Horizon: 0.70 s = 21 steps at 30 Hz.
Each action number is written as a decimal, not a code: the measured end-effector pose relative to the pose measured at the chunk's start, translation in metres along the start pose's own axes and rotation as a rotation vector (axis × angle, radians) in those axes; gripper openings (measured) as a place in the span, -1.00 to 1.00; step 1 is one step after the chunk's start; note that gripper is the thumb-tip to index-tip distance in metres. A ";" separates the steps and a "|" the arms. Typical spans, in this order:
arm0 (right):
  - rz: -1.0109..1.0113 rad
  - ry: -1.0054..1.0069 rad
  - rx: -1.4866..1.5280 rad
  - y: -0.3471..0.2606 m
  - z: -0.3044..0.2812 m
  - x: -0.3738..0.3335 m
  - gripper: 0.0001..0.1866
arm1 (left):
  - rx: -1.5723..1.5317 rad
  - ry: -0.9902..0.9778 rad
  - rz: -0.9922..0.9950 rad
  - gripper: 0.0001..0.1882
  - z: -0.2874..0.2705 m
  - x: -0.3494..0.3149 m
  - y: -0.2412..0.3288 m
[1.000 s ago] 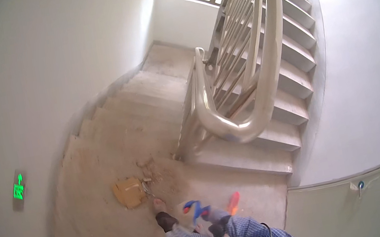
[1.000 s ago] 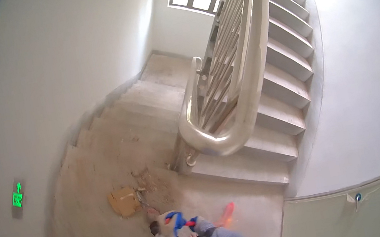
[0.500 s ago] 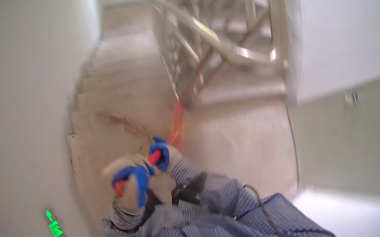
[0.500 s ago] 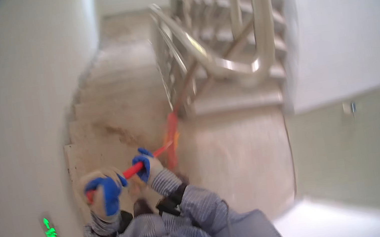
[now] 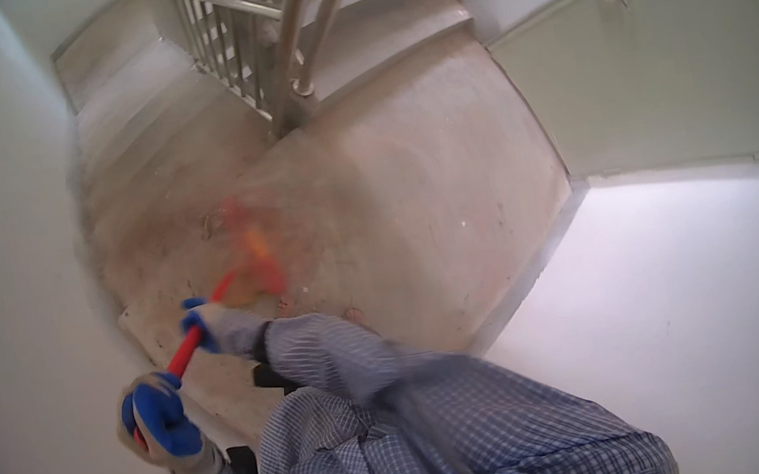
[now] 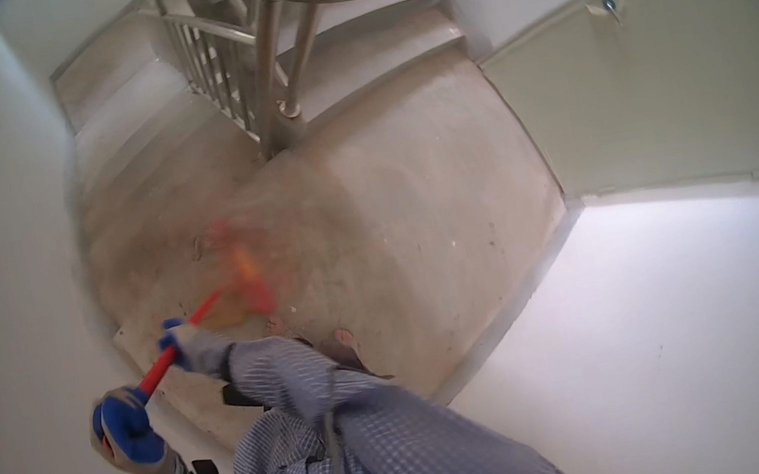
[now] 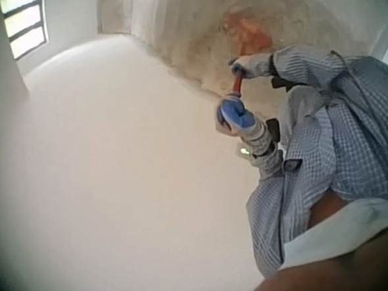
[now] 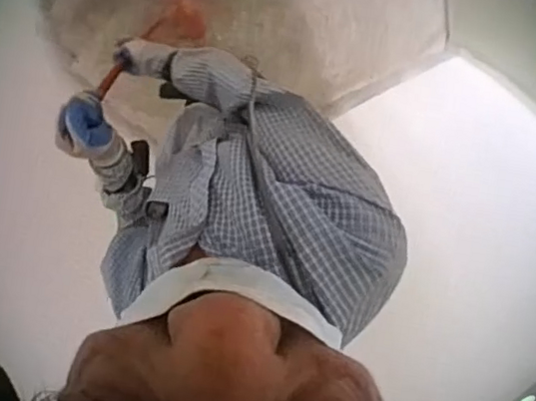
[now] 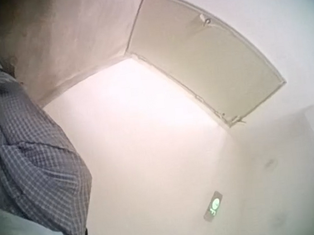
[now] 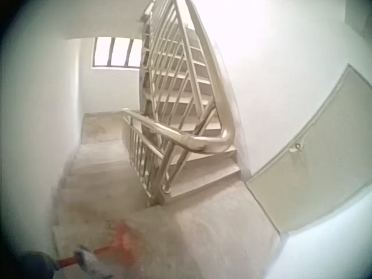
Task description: The person is sweeping dust and debris from a concrete staircase using a broom.
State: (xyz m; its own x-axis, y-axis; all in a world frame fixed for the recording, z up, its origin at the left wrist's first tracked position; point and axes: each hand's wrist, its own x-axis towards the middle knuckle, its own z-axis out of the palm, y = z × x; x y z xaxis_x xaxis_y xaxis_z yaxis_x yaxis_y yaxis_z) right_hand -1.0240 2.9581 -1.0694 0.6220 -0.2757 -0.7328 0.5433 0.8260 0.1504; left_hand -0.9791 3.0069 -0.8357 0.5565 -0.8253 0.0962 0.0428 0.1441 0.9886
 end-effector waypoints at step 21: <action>-0.912 -0.372 -0.831 -0.175 -0.032 -0.337 -0.86 | 0.166 -0.873 0.158 -0.66 0.209 0.005 0.066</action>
State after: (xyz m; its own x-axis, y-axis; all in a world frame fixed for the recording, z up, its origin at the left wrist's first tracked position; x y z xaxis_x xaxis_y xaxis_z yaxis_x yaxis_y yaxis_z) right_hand -1.3473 2.9223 -0.8702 0.4052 -0.9084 -0.1029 0.4247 0.2868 -0.8587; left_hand -1.1470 2.8981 -0.7463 -0.2854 -0.9331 0.2190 -0.1387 0.2663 0.9539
